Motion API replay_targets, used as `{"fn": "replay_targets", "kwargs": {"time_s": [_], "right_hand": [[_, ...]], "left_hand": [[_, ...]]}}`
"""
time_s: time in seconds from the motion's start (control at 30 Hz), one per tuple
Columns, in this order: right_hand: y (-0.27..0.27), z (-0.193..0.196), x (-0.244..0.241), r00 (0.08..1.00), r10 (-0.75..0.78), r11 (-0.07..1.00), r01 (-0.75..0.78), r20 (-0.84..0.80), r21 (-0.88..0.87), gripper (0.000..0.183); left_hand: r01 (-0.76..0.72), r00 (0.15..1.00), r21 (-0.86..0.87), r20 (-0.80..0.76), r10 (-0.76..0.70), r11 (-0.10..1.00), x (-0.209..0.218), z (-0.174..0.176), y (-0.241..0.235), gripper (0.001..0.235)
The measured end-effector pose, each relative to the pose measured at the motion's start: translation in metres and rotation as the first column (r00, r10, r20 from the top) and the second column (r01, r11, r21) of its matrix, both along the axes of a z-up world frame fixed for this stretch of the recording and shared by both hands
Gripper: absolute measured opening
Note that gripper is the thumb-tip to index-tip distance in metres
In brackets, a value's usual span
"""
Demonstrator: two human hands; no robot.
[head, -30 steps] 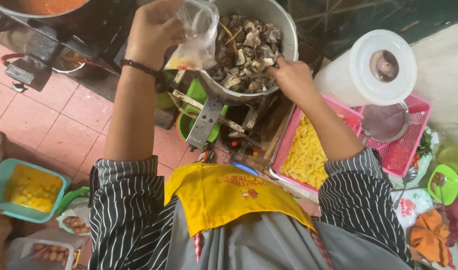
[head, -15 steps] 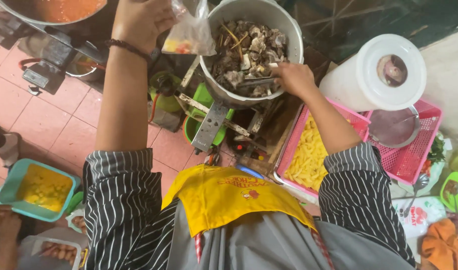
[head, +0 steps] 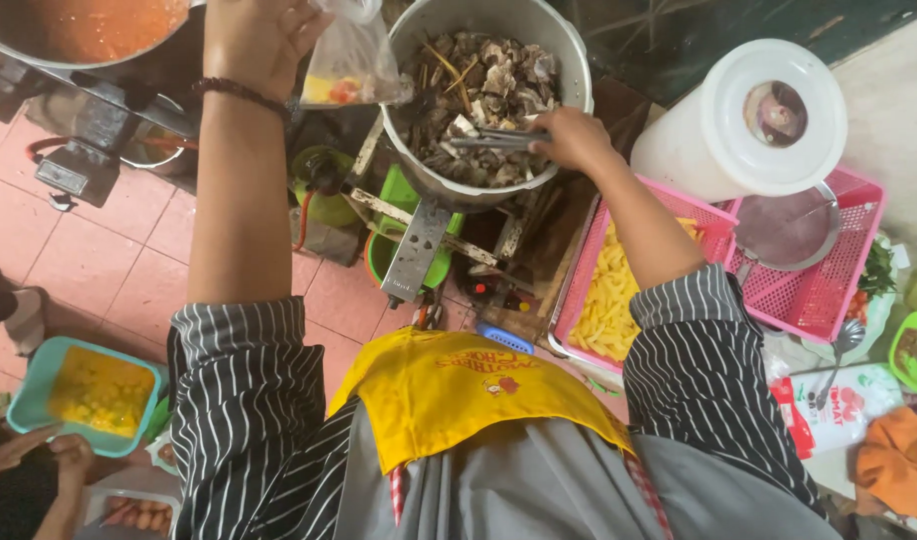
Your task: Packaging cooked meat and soup ingredients from a large pot into small plastic bags using tongs and spoons.
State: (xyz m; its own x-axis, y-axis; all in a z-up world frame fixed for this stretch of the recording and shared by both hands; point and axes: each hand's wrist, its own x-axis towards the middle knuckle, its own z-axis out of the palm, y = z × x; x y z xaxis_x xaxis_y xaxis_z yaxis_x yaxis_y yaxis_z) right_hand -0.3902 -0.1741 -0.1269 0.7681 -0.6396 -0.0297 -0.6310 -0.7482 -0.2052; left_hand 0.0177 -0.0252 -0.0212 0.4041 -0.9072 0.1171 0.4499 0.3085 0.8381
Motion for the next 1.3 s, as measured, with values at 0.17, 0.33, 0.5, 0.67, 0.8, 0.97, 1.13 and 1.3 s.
{"fn": "replay_targets", "kwargs": {"time_s": [0.17, 0.33, 0.5, 0.67, 0.8, 0.97, 1.13, 1.3], "right_hand": [[-0.001, -0.012, 0.019, 0.995, -0.103, 0.988, 0.104, -0.012, 0.116, 0.028], [0.009, -0.001, -0.005, 0.968, -0.220, 0.964, 0.196, 0.122, 0.181, 0.023], [0.006, 0.002, -0.040, 0.833, -0.328, 0.904, 0.141, 0.446, 0.403, 0.019], [0.033, 0.035, -0.026, 0.453, -0.489, 0.763, -0.191, 0.745, 0.617, 0.010], [0.064, 0.044, 0.006, 0.206, -0.515, 0.721, -0.422, 0.832, 0.550, 0.013], [0.086, 0.046, -0.001, 0.293, -0.478, 0.766, -0.323, 0.828, 0.556, 0.010], [0.134, 0.142, -0.040, 0.597, -0.243, 0.966, 0.073, 0.765, 0.250, 0.017], [0.159, 0.201, -0.048, 0.930, -0.063, 0.914, 0.199, 0.363, -0.353, 0.016]], "left_hand": [[0.017, 0.997, 0.002, 0.072, -0.017, 1.000, -0.012, 0.016, 0.014, 0.010], [0.008, 0.921, 0.083, 0.386, -0.039, 0.997, -0.033, 0.034, 0.031, 0.007], [-0.025, 0.815, 0.005, 0.579, 0.017, 1.000, -0.047, 0.026, 0.031, 0.034], [-0.027, 0.750, 0.034, 0.662, -0.002, 0.999, -0.066, 0.020, 0.019, 0.039], [0.098, 0.773, 0.116, 0.616, -0.149, 0.988, -0.092, 0.042, 0.020, 0.042], [0.130, 0.791, 0.081, 0.592, -0.152, 0.988, -0.105, 0.050, 0.020, 0.043], [0.055, 0.334, -0.186, 0.929, 0.157, 0.981, -0.115, 0.031, 0.010, 0.039], [0.164, 0.242, -0.108, 0.968, 0.066, 0.981, -0.149, 0.050, 0.014, 0.042]]}}
